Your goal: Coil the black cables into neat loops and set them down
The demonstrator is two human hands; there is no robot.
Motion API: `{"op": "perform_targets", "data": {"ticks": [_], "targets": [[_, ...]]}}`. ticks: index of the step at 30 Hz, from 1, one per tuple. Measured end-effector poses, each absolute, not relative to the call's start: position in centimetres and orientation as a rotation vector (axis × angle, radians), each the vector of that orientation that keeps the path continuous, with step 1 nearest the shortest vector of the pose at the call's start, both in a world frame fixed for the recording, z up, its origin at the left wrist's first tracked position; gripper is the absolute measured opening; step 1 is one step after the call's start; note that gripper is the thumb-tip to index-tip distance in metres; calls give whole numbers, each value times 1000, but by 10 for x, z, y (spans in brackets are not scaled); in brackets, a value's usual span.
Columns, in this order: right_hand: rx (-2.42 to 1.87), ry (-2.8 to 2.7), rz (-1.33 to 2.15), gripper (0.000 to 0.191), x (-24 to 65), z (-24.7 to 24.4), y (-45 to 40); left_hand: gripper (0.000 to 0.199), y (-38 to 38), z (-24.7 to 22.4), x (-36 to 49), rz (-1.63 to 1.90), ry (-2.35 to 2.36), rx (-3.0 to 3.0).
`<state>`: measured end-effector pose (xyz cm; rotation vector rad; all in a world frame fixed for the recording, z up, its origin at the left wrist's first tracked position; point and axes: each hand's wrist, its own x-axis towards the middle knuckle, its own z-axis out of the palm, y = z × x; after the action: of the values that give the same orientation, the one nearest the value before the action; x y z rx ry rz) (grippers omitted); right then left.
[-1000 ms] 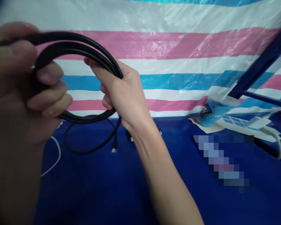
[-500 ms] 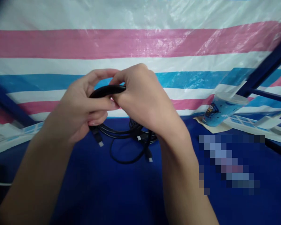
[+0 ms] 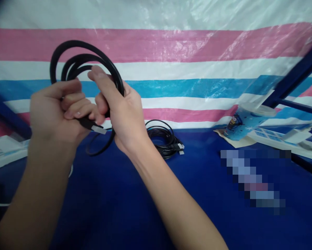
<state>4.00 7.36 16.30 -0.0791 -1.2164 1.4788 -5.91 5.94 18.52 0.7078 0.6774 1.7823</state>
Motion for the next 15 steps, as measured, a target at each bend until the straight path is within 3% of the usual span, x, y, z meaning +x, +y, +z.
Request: {"op": "perform_targets", "data": {"ticks": [5,9,15], "targets": [[-346,-1572,1342,27,72,174,78,14,66,177,-67,1503,879,1087],[-538,-1810,1312,27,102,183,83,8,61,178,-73,1251,1019,1594],[-652,-1687,1276,20,114,187,85,41,57,182,-82,1318,827,1503]]}}
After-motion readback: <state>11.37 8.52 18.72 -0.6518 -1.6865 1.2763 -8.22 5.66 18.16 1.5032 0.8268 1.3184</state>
